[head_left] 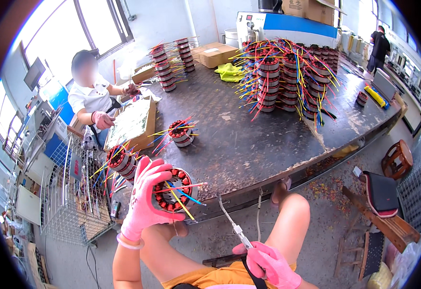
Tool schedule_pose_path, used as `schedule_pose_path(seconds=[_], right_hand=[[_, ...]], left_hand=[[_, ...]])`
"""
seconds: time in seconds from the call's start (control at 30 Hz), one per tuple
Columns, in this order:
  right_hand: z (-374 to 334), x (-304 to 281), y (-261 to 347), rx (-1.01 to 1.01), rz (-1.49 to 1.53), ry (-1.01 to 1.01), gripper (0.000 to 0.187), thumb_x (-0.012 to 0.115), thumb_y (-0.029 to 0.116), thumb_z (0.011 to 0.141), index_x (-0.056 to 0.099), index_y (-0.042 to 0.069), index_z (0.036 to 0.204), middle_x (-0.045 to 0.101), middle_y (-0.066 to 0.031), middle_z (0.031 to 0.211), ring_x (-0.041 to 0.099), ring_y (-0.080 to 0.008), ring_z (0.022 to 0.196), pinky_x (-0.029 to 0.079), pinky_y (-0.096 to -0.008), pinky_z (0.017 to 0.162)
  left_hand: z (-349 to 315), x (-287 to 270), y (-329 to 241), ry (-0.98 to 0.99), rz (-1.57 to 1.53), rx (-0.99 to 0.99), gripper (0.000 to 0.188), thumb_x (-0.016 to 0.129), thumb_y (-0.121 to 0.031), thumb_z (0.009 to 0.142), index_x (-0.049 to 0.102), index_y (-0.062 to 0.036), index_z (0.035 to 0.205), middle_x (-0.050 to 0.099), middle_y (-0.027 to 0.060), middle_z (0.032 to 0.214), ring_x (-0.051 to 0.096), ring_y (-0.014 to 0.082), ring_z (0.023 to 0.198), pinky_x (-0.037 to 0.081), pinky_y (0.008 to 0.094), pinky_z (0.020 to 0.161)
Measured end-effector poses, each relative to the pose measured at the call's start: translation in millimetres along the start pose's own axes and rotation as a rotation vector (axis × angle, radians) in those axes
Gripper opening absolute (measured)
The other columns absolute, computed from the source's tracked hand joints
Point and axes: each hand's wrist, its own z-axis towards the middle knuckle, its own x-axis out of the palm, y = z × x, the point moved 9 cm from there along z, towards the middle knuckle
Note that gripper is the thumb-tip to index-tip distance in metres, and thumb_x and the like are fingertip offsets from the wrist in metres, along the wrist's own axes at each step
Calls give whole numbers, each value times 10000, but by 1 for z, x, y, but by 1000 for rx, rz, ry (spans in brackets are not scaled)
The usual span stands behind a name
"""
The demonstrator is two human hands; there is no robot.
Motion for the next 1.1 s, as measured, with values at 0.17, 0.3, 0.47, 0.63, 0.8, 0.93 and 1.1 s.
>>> schedule_pose_path(seconds=[0.17, 0.3, 0.47, 0.63, 0.8, 0.93, 1.1], right_hand=[[-1, -2, 1, 17, -19, -3, 410, 464, 243, 1041, 499, -49, 1326, 387, 60, 615, 311, -39, 559, 233, -214, 539], [-2, -3, 1, -2, -10, 22, 420, 467, 252, 1042, 489, -44, 1339, 385, 62, 616, 309, -38, 560, 234, -212, 540], [-5, 5, 7, 20, -39, 33, 428, 475, 274, 1042, 496, -32, 1341, 389, 63, 616, 314, -36, 562, 240, -210, 536], [-3, 7, 5, 27, -37, 43, 413, 475, 281, 1041, 522, -19, 1321, 408, 61, 615, 330, -37, 559, 252, -209, 529], [-1, 7, 5, 38, -53, 30, 407, 473, 291, 1038, 543, -14, 1299, 432, 57, 615, 343, -39, 555, 264, -214, 522], [-1, 5, 3, 35, -52, 35, 405, 470, 288, 1035, 545, -11, 1297, 435, 56, 613, 349, -41, 551, 273, -214, 521], [1, 6, 4, 39, -63, 37, 401, 464, 283, 1036, 543, -7, 1301, 431, 56, 608, 344, -42, 545, 269, -213, 521]], left_hand=[[-1, 2, 2, 4, -29, -3, 884, 925, -433, 488, 576, -70, 1216, 600, 123, 1294, 479, 374, 1309, 210, 586, 1172], [5, -3, -12, -46, 151, 98, 847, 921, -393, 490, 566, -73, 1190, 592, 126, 1297, 476, 383, 1304, 237, 612, 1147], [0, -13, -25, -129, 423, 224, 718, 898, -295, 509, 571, -98, 1116, 586, 117, 1300, 493, 383, 1285, 283, 652, 1102], [-1, -12, -26, -97, 518, 229, 633, 882, -271, 527, 599, -104, 1067, 592, 110, 1309, 494, 378, 1288, 273, 645, 1111], [-3, -14, -26, -111, 526, 229, 606, 876, -257, 534, 610, -102, 1056, 596, 111, 1316, 500, 374, 1284, 257, 642, 1120], [0, -14, -28, -114, 526, 234, 587, 874, -249, 533, 617, -102, 1040, 607, 113, 1303, 509, 376, 1276, 253, 645, 1121], [1, -14, -31, -124, 529, 238, 574, 871, -255, 534, 623, -106, 1029, 617, 113, 1288, 518, 375, 1266, 261, 647, 1113]])
